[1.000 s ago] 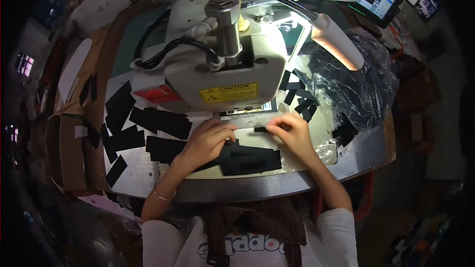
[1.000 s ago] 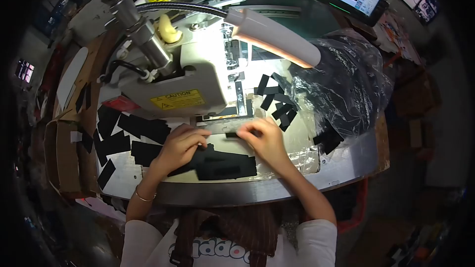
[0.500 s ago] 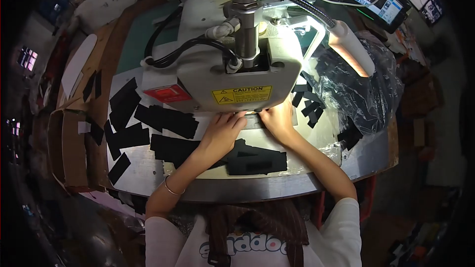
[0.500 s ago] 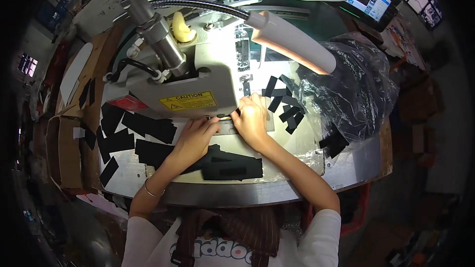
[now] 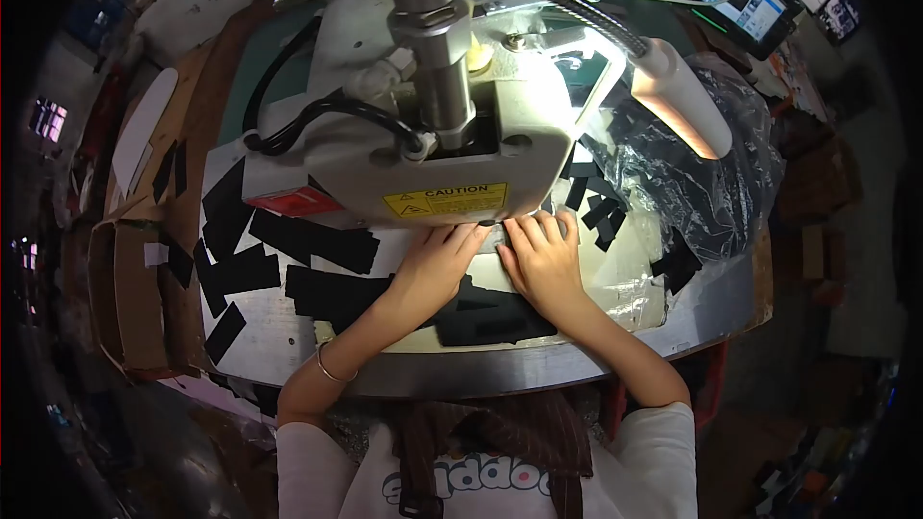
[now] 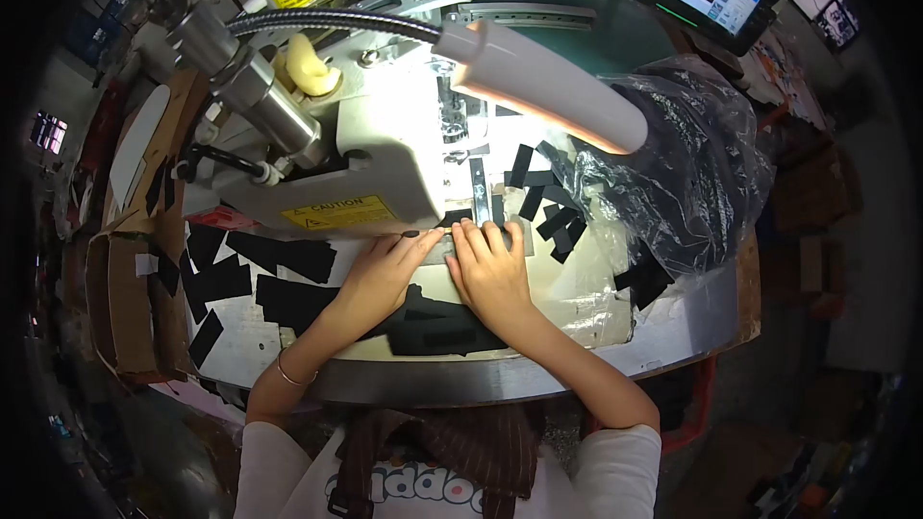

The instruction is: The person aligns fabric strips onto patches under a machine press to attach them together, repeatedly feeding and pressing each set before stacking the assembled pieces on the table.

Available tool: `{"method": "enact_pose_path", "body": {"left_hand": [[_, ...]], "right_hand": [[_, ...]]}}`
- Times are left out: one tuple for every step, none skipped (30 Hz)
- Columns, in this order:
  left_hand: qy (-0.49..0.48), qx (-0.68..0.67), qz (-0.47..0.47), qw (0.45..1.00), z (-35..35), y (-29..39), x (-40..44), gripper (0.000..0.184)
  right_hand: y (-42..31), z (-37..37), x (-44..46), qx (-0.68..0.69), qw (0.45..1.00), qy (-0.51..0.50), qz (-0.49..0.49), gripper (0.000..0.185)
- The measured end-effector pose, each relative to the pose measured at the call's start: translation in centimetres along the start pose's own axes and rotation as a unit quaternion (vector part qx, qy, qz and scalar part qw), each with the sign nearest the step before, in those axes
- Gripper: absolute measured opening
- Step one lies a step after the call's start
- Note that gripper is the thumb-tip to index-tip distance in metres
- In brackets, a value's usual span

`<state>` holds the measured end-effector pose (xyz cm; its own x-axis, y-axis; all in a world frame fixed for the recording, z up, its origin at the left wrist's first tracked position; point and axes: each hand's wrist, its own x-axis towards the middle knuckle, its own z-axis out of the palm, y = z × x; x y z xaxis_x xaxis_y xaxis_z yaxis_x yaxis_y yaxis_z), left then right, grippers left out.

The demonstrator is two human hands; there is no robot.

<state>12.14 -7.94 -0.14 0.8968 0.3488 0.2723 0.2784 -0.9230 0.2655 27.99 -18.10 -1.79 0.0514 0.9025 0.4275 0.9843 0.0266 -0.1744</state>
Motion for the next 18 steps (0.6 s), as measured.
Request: {"method": "enact_pose_path", "body": {"left_hand": [[-0.012, 0.006, -0.006, 1.000, 0.1, 0.1, 0.1, 0.058], [-0.023, 0.011, -0.013, 1.000, 0.2, 0.1, 0.2, 0.058], [-0.034, 0.016, -0.021, 0.999, 0.4, 0.2, 0.2, 0.058], [-0.028, 0.012, -0.024, 0.999, 0.6, 0.2, 0.3, 0.057], [-0.023, 0.008, -0.027, 0.999, 0.7, 0.2, 0.3, 0.057], [-0.017, 0.004, -0.031, 0.999, 0.8, 0.3, 0.4, 0.056], [-0.024, 0.005, -0.034, 0.999, 0.9, 0.3, 0.4, 0.055], [-0.032, 0.006, -0.036, 0.999, 0.9, 0.2, 0.5, 0.055], [-0.041, 0.006, -0.038, 0.998, 1.0, 0.2, 0.5, 0.055], [-0.036, 0.002, -0.038, 0.999, 1.1, 0.1, 0.5, 0.055], [-0.031, -0.003, -0.038, 0.999, 1.3, 0.0, 0.4, 0.055], [-0.026, -0.008, -0.038, 0.999, 1.5, 0.0, 0.5, 0.056], [-0.025, -0.008, -0.035, 0.999, 1.6, 0.0, 0.4, 0.056], [-0.023, -0.007, -0.033, 0.999, 1.6, 0.0, 0.4, 0.056], [-0.021, -0.006, -0.031, 0.999, 1.6, -0.1, 0.4, 0.057], [-0.019, -0.012, -0.035, 0.999, 1.6, -0.1, 0.5, 0.056], [-0.018, -0.017, -0.039, 0.999, 1.7, -0.1, 0.5, 0.056], [-0.016, -0.023, -0.044, 0.999, 1.7, -0.1, 0.4, 0.056]], "right_hand": [[0.3, -0.1, 0.2, 0.006, 1.000, -0.001, -0.002, 0.040], [0.4, -0.2, 0.3, 0.014, 1.000, -0.002, -0.004, 0.039], [0.6, -0.4, 0.4, 0.030, 1.000, -0.006, 0.001, 0.039], [0.7, -0.4, 0.5, 0.047, 0.999, -0.010, 0.007, 0.039], [0.9, -0.5, 0.6, 0.065, 0.998, -0.013, 0.012, 0.039], [1.0, -0.4, 0.6, 0.071, 0.997, -0.007, 0.008, 0.037], [1.0, -0.4, 0.7, 0.077, 0.997, 0.000, 0.005, 0.035], [1.0, -0.3, 0.8, 0.083, 0.997, 0.006, 0.002, 0.033], [1.0, -0.2, 0.8, 0.089, 0.996, 0.012, 0.000, 0.030], [1.0, -0.2, 0.8, 0.093, 0.996, 0.012, -0.001, 0.030], [1.0, -0.2, 0.8, 0.096, 0.995, 0.012, -0.001, 0.030], [1.2, -0.3, 0.7, 0.099, 0.995, 0.012, -0.001, 0.030], [1.2, -0.3, 0.6, 0.100, 0.995, 0.011, 0.000, 0.031], [1.1, -0.2, 0.7, 0.100, 0.995, 0.010, 0.001, 0.031], [1.1, -0.2, 0.7, 0.100, 0.995, 0.010, 0.001, 0.031], [1.2, -0.2, 0.7, 0.101, 0.995, 0.010, 0.000, 0.032], [1.2, -0.2, 0.6, 0.103, 0.995, 0.009, -0.001, 0.032], [1.1, -0.2, 0.6, 0.104, 0.995, 0.009, -0.002, 0.033]]}}
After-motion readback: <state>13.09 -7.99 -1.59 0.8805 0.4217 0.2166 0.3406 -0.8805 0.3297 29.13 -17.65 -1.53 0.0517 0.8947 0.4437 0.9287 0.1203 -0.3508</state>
